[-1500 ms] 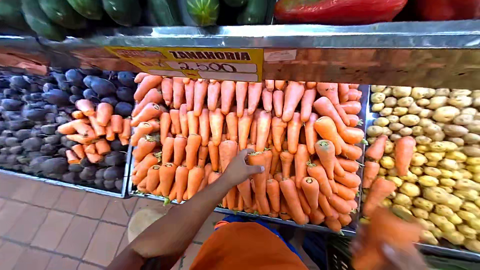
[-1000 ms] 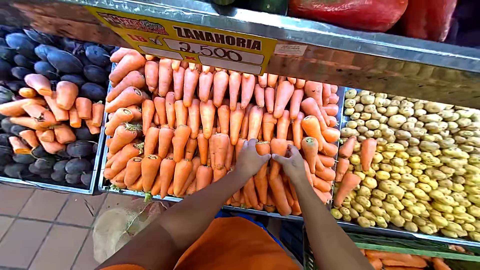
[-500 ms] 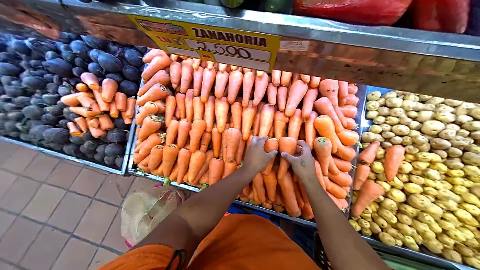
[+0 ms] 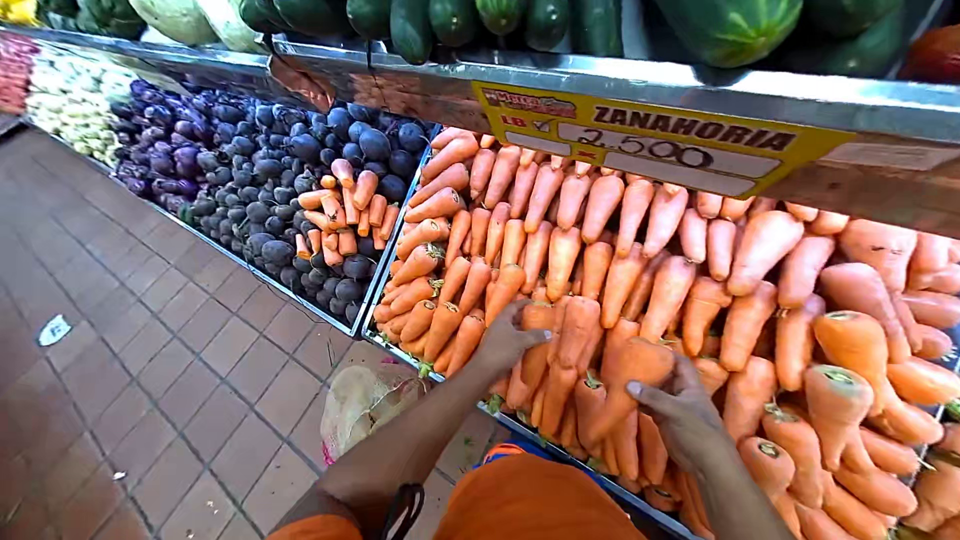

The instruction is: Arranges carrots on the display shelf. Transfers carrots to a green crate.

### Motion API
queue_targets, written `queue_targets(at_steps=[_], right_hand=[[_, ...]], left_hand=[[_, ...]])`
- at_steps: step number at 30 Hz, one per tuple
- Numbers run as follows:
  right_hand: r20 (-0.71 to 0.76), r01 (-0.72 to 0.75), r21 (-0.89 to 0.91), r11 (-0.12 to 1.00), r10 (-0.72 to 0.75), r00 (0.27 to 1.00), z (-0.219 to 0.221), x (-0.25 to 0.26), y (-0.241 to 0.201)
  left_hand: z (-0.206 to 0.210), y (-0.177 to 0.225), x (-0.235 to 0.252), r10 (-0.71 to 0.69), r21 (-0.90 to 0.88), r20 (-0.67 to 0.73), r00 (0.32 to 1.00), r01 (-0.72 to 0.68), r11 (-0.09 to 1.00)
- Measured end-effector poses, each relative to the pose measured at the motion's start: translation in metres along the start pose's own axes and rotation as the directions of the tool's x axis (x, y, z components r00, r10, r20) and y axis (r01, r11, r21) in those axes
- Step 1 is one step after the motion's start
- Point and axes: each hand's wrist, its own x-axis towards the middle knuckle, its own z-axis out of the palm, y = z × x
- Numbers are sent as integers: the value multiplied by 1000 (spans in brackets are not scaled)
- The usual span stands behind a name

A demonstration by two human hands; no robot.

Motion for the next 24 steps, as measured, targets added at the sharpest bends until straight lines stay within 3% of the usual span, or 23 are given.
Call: queue_targets(at_steps=[3,6,8,11,14,19,24], right_hand=[[0,-4,-309,951,4,1000,51,18,-3],[-45,16,-609,793,-55,997,93,42,-1],[-38,51,-750,659,-120,992,112,52,-5],[-59,59,-857,511,-212,976,131,61,-8],[-89,32,-885,464,-235,968,140,66,-6],[-28,49,-893,448,-163,986,134,77,-4],[41,96,-928,360,-157,987,129,82,0]], left_hand=[[-28,8,24,59,373,-38,998,-41,927],[-37,14,47,116,714,39,992,-109,692],[-36,18,54,121,807,90,989,-143,572],[-31,23,59,94,869,151,984,-177,462],[-30,26,64,79,897,183,980,-199,394],[-34,27,70,61,895,252,966,-256,365],[-32,25,69,56,894,270,961,-272,355]])
